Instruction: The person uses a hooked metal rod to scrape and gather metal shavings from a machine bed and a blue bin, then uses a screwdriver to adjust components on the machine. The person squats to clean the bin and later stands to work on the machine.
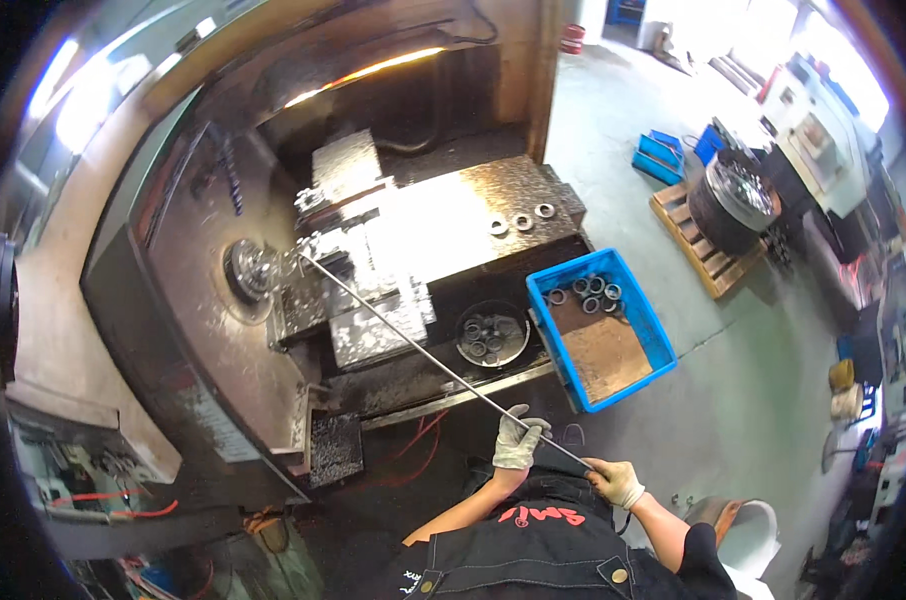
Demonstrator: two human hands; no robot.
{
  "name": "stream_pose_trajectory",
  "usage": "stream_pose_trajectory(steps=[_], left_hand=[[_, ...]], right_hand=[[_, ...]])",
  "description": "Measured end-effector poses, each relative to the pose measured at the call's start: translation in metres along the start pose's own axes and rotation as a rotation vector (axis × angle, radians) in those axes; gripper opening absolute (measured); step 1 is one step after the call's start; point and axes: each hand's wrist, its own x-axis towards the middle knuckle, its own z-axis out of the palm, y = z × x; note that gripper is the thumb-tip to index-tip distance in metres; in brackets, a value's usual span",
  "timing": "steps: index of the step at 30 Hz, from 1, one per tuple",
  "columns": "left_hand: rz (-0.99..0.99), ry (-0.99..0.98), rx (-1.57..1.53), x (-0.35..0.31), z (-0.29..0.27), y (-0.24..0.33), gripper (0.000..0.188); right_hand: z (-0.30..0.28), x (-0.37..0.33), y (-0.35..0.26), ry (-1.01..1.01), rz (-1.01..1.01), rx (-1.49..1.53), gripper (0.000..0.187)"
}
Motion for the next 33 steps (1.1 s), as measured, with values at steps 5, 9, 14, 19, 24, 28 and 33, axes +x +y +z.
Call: stream_pose_trajectory(steps=[5, 9, 14, 19, 24, 28, 33], left_hand=[[-0.023, -0.093, 0.133, 0.038, 0.062, -0.029, 0.039], [-0.046, -0.169, 0.503, 0.086, 0.121, -0.048, 0.035], [0.104, -0.003, 0.591, 0.142, 0.169, -0.091, 0.026], [0.249, 0.355, 0.719, 0.133, 0.169, -0.105, 0.024], [0.368, 0.874, 0.702, 0.091, 0.156, -0.085, 0.025], [0.404, 1.195, 0.608, 0.062, 0.117, -0.098, 0.028], [0.349, 1.503, 0.369, 0.052, 0.070, -0.150, 0.031]], right_hand=[[-0.043, -0.013, 0.051, 0.160, -0.003, 0.226, 0.030], [-0.104, -0.006, 0.104, 0.193, 0.020, 0.375, 0.031], [-0.211, 0.050, 0.186, 0.262, -0.126, 0.309, 0.034], [-0.322, 0.145, 0.185, 0.214, -0.166, 0.103, 0.033], [-0.352, 0.261, 0.153, 0.083, -0.193, 0.188, 0.035], [-0.344, 0.346, 0.116, -0.033, -0.176, 0.207, 0.038], [-0.352, 0.437, 0.041, -0.076, -0.235, -0.027, 0.026]])
